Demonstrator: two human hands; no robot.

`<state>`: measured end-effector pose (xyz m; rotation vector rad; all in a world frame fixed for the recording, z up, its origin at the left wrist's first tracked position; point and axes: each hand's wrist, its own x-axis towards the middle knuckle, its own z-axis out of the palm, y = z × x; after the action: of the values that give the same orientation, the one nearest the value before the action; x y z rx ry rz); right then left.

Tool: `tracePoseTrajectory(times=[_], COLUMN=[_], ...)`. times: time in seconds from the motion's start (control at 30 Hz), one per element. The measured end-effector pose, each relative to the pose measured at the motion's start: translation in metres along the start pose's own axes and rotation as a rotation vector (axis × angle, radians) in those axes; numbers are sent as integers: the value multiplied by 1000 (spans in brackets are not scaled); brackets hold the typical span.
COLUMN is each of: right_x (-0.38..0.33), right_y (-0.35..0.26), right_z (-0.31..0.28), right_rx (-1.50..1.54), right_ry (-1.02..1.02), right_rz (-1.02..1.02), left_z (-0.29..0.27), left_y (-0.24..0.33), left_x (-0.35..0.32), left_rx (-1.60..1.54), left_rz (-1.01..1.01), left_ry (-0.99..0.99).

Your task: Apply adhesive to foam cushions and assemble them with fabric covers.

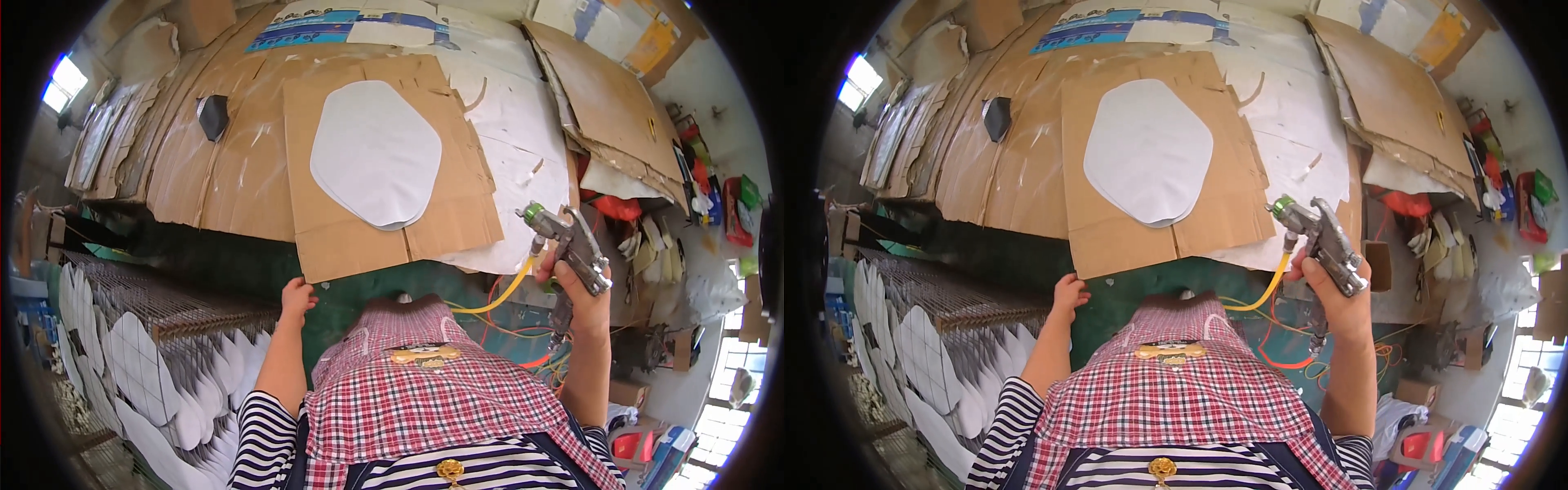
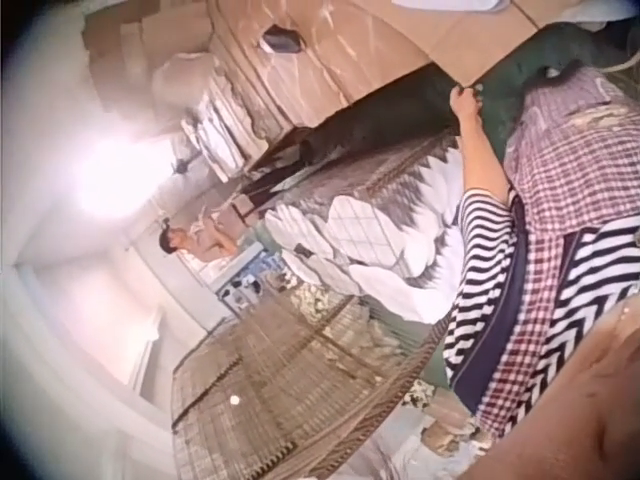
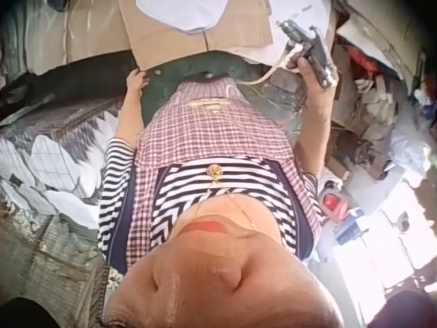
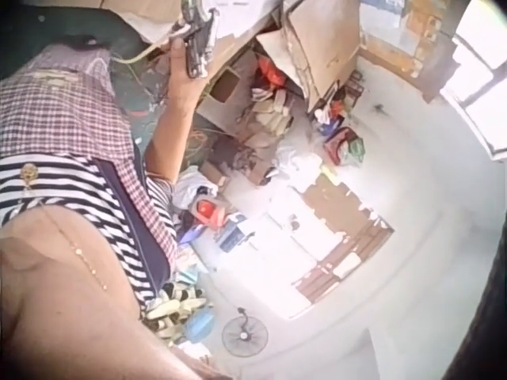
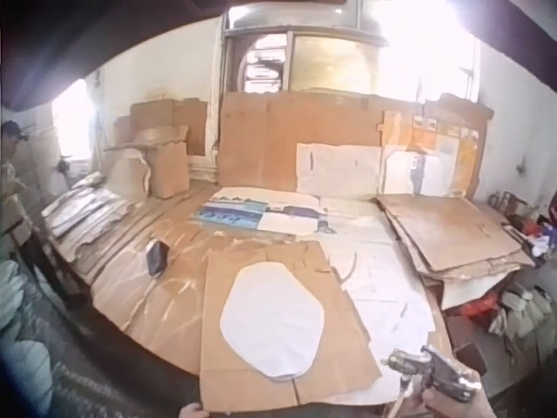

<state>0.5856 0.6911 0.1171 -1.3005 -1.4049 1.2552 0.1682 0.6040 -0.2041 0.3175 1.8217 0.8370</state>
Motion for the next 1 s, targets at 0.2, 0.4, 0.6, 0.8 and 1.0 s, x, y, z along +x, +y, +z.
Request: tracePoseTrajectory(times=[0.2,0.4,0.6,0.8,1.0], right_x=[-27,-22,-26,-31,-41], right_y=[5,8,8,13,10], right_z=[-26,1,-3,-22,-25], right_rx=[-17,79,57,0,0], right_ry=[-164,-139,-72,-3,-232], right_rz=[72,-8,1,25,56], left_z=[-29,-69,-60,-47,-41], left_y=[-58,-107,-92,-75,-74], left_x=[-14,-26,-40,-34,-31], left_rx=[17,-120,-205,-210,-208], left_rz=[-174,-411,-396,-274,-269], left_ry=[90,267,280,237,243])
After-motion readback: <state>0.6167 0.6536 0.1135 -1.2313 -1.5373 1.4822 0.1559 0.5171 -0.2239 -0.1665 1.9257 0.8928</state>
